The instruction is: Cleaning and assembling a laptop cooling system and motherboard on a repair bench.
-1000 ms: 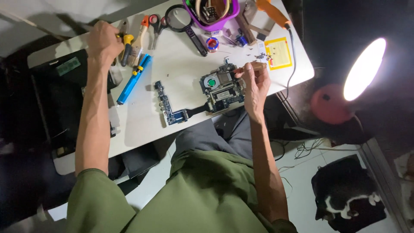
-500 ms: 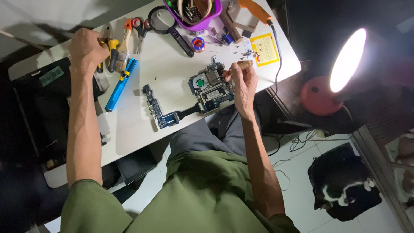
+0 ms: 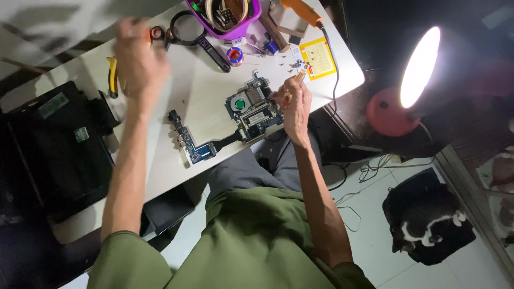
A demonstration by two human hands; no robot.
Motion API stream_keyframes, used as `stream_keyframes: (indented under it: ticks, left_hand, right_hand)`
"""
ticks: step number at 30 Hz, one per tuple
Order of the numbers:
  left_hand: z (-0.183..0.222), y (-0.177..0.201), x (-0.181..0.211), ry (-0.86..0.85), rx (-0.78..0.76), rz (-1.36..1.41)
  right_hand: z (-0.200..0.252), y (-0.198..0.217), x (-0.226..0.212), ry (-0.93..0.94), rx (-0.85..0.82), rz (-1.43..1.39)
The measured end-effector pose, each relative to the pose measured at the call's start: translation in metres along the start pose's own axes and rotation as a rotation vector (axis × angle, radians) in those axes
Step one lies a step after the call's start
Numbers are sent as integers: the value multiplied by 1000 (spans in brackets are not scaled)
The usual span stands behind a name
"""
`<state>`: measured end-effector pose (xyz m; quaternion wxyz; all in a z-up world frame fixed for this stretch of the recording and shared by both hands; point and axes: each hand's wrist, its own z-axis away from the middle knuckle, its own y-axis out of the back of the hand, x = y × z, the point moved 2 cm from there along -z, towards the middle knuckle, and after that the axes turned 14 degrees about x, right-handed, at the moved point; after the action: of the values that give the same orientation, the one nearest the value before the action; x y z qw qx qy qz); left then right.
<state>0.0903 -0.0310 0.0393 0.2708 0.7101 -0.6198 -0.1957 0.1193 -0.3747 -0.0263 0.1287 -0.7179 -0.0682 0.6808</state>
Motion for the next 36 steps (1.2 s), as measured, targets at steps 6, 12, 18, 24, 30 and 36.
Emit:
stream_keyframes:
  ticks: [6, 12, 18, 24, 30, 36]
  left_hand:
    - [8, -20, 132, -146, -55, 577]
    - [30, -83, 184, -238, -270, 481]
    - [56, -155, 176, -42, -451, 760]
    - [41, -131, 147, -114, -210, 707]
    - [46, -118, 119, -75, -241, 638]
    - [39, -89, 110, -8, -273, 632]
  right_hand:
    - [-3, -1, 3, 14, -18, -236]
    - [-3, -1, 2, -53, 42, -250]
    - [-5, 3, 9, -72, 12, -268]
    - [-3, 0, 6, -61, 7, -275]
    - [-4, 1, 8, -91, 1, -296]
    - [-4, 1, 12, -49, -20, -314]
